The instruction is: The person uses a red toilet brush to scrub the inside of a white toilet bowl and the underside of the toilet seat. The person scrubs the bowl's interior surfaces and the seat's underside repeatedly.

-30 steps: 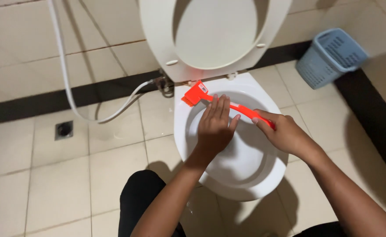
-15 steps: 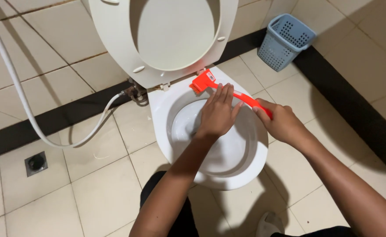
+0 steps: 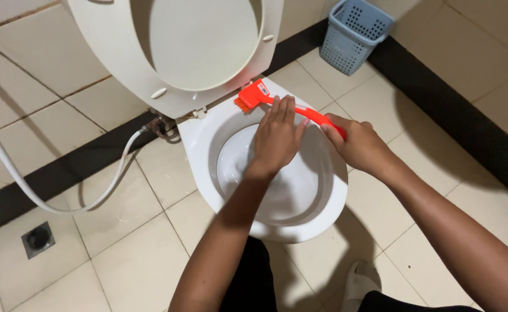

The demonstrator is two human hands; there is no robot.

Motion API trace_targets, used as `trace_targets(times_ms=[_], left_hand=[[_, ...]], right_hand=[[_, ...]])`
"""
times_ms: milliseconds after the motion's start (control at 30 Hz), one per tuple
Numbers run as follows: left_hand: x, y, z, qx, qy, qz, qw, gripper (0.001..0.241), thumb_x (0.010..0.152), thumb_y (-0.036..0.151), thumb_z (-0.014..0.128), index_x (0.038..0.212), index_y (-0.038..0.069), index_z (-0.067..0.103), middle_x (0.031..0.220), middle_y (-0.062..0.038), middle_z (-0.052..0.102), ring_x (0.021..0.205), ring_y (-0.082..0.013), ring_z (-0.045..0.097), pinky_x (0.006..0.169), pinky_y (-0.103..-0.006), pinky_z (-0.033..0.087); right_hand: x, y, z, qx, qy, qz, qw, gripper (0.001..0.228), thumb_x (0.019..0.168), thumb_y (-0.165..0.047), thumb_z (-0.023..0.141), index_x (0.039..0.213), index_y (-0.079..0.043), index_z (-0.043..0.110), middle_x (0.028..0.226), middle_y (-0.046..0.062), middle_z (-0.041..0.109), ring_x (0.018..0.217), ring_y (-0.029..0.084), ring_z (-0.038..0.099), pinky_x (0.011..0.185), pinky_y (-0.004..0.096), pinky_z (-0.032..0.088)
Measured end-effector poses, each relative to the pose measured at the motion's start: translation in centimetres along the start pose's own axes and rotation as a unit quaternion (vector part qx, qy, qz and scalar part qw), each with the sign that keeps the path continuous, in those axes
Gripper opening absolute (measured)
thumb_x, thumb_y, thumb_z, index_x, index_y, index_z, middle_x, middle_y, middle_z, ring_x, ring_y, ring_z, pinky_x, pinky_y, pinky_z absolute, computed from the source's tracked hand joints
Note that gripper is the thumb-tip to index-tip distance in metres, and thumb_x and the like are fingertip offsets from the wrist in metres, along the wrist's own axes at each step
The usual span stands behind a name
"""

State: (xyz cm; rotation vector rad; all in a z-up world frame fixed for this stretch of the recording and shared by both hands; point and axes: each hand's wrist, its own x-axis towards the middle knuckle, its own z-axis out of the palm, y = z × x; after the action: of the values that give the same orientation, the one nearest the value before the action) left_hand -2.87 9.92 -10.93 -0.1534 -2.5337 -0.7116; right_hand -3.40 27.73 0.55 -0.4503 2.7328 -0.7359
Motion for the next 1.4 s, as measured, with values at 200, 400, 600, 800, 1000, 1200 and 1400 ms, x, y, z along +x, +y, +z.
trace_targets(times_ms=[200,400,600,800,1000,1200,1400], left_hand=[[0.1,-0.4,0.2,-0.009,-0.003,0.01,1.0,0.063,0.101,0.035,0.061,0.144,-0.01,0.048,0.147,-0.027,0.054,0.145,-0.0441,0.043,0.117,-0.0484,0.036],[0.7,-0.5,0.7,-0.004,0.008,0.018,1.0,0.062,0.101,0.035,0.061,0.144,-0.008,0.049,0.147,-0.026,0.054,0.144,-0.0444,0.043,0.118,-0.0486,0.036],[0.7,-0.3,-0.2,-0.011,-0.007,0.009,1.0,0.062,0.104,0.036,0.059,0.145,-0.008,0.047,0.149,-0.025,0.053,0.146,-0.0436,0.042,0.118,-0.0493,0.036],[0.1,0.5,-0.3,-0.033,-0.012,0.01,0.999,0.064,0.104,0.037,0.059,0.147,-0.007,0.046,0.151,-0.025,0.051,0.146,-0.0428,0.042,0.118,-0.0506,0.036],[0.6,2.9,1.3,-0.054,0.0,0.051,0.997,0.062,0.102,0.037,0.06,0.145,-0.006,0.048,0.149,-0.026,0.053,0.144,-0.0433,0.045,0.117,-0.0515,0.037],[0.6,2.2,0.9,-0.065,0.003,0.042,0.997,0.061,0.102,0.035,0.061,0.144,-0.008,0.047,0.147,-0.027,0.055,0.141,-0.0425,0.049,0.117,-0.0507,0.038],[1.8,-0.8,-0.5,-0.058,0.003,0.017,0.998,0.06,0.106,0.031,0.059,0.146,-0.011,0.044,0.147,-0.031,0.053,0.139,-0.045,0.05,0.115,-0.0492,0.04]], right_hand=[[0.5,0.5,0.5,-0.006,0.008,0.021,1.0,0.039,0.102,-0.041,0.053,0.135,-0.024,0.064,0.089,0.02,0.075,0.082,0.038,0.075,0.079,0.047,0.058],[1.2,1.6,0.6,-0.001,0.038,-0.026,0.999,0.038,0.101,-0.039,0.055,0.134,-0.023,0.067,0.093,0.022,0.076,0.086,0.041,0.073,0.08,0.048,0.057],[1.0,1.0,0.5,0.006,0.038,-0.022,0.999,0.037,0.101,-0.039,0.055,0.132,-0.023,0.067,0.09,0.021,0.075,0.084,0.04,0.073,0.079,0.048,0.056],[-0.6,0.4,-0.2,-0.016,0.031,-0.001,0.999,0.035,0.103,-0.04,0.053,0.127,-0.022,0.069,0.087,0.02,0.075,0.08,0.041,0.072,0.075,0.05,0.056],[-3.0,0.8,-2.4,-0.054,0.051,0.038,0.996,0.036,0.103,-0.043,0.054,0.13,-0.025,0.069,0.083,0.022,0.074,0.077,0.042,0.072,0.075,0.051,0.055],[-2.5,-0.3,-1.6,-0.097,0.074,0.028,0.992,0.036,0.101,-0.044,0.055,0.129,-0.026,0.068,0.087,0.021,0.073,0.082,0.043,0.069,0.074,0.055,0.055],[0.5,-2.8,-0.5,-0.092,0.075,-0.006,0.993,0.032,0.102,-0.042,0.054,0.117,-0.019,0.07,0.089,0.018,0.074,0.086,0.042,0.07,0.075,0.055,0.055]])
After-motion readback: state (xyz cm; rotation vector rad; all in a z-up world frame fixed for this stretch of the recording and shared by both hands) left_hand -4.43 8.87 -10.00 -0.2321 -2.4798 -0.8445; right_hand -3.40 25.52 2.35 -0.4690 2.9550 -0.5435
